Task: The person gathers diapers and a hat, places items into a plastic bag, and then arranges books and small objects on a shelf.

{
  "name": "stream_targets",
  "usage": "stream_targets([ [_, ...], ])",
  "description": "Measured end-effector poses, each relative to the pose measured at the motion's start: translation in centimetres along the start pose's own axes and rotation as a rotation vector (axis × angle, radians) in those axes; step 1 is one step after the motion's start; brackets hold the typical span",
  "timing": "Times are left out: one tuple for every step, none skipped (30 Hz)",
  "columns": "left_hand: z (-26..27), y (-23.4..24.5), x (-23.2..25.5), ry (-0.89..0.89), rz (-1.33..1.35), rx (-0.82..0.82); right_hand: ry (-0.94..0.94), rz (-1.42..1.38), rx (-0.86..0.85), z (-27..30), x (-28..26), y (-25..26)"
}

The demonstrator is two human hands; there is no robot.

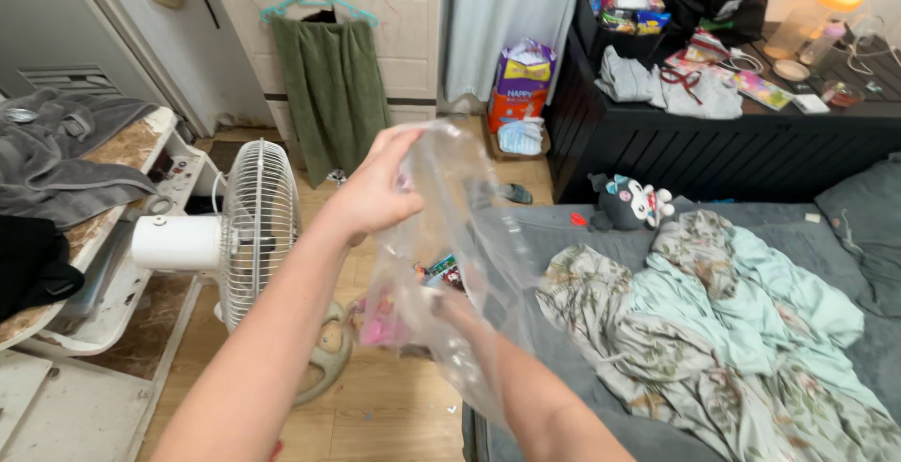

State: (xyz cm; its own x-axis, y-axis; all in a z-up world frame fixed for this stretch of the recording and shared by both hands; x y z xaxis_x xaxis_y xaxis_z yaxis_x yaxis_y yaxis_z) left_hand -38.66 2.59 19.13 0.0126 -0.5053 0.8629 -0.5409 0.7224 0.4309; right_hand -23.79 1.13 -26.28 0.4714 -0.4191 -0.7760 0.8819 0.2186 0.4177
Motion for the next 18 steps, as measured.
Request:
stream_targets([
  [0.0,0.0,-1.5,0.029,-0.147,0.028,0.004,-0.117,0.027,0.0,0.7,1.2],
  [-0.1,-0.6,-3.1,0.028,-0.144,0.022,0.024,-0.214,0.061,-0.2,1.0,2.6],
  [-0.2,-1.1,-5.1,0.094,-0.164,0.044,0.013,-0.400,0.089,-0.4,1.5,4.1],
  [-0.2,-1.4,-7.0,0.158,-0.188,0.065,-0.044,-0.656,0.091,-0.4,2.1,4.7],
  [-0.1,-1.8,-8.4,0.156,-0.188,0.059,-0.097,-0.917,0.098,-0.2,2.7,5.6],
  [0.1,-2.0,-9.7,0.156,-0.221,0.072,-0.095,-0.921,0.105,0.7,3.4,6.6],
  [0.3,-2.3,-10.7,0.155,-0.254,0.084,-0.091,-1.443,-0.061,1.5,3.6,6.4],
  [0.3,-2.6,-11.6,0.149,-0.253,0.080,-0.076,-1.957,-0.249,2.2,2.7,6.1],
  [0.4,-2.8,-12.5,0.191,-0.225,0.096,-0.070,-1.958,-0.243,3.0,2.9,6.2],
  [0.5,-2.8,-13.1,0.235,-0.200,0.113,-0.044,-1.994,-0.143,4.0,3.6,6.4],
  [0.4,-2.9,-13.3,0.230,-0.202,0.111,-0.018,-2.026,-0.042,4.7,4.1,6.6],
  [0.3,-3.4,-13.7,0.272,-0.143,0.103,-0.013,-2.031,-0.035,5.1,4.1,6.4],
  [0.2,-3.8,-14.1,0.315,-0.083,0.095,0.029,-2.062,-0.007,5.4,3.9,6.3],
  [-0.1,-4.1,-14.2,0.310,-0.082,0.089,0.072,-2.091,0.022,5.9,3.7,6.5],
  [-0.4,-4.4,-14.3,0.306,-0.086,0.089,0.078,-2.094,0.030,6.6,3.3,6.9],
  [-0.5,-4.6,-14.7,0.305,-0.090,0.092,0.133,-2.009,0.019,7.4,2.3,7.4],
  [-0.7,-4.9,-15.1,0.303,-0.090,0.086,0.185,-1.923,0.009,8.5,0.9,8.0],
  [-1.1,-4.8,-15.6,0.321,-0.123,0.129,0.191,-1.923,0.013,9.9,-0.7,8.4],
])
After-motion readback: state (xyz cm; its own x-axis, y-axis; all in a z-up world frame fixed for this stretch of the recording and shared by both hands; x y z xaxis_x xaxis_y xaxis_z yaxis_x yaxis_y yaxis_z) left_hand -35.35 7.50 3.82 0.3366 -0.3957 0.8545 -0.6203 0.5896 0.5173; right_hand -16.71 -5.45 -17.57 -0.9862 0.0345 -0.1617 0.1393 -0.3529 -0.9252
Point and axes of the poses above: each hand's wrist, its own z-axis away from the middle knuckle, its own y-axis out of the back of the hand, x = y × z, the point moved 6 cm from there along -z, towards the middle knuckle, and after that the axes turned 10 degrees about -x, right-handed, at the moved point
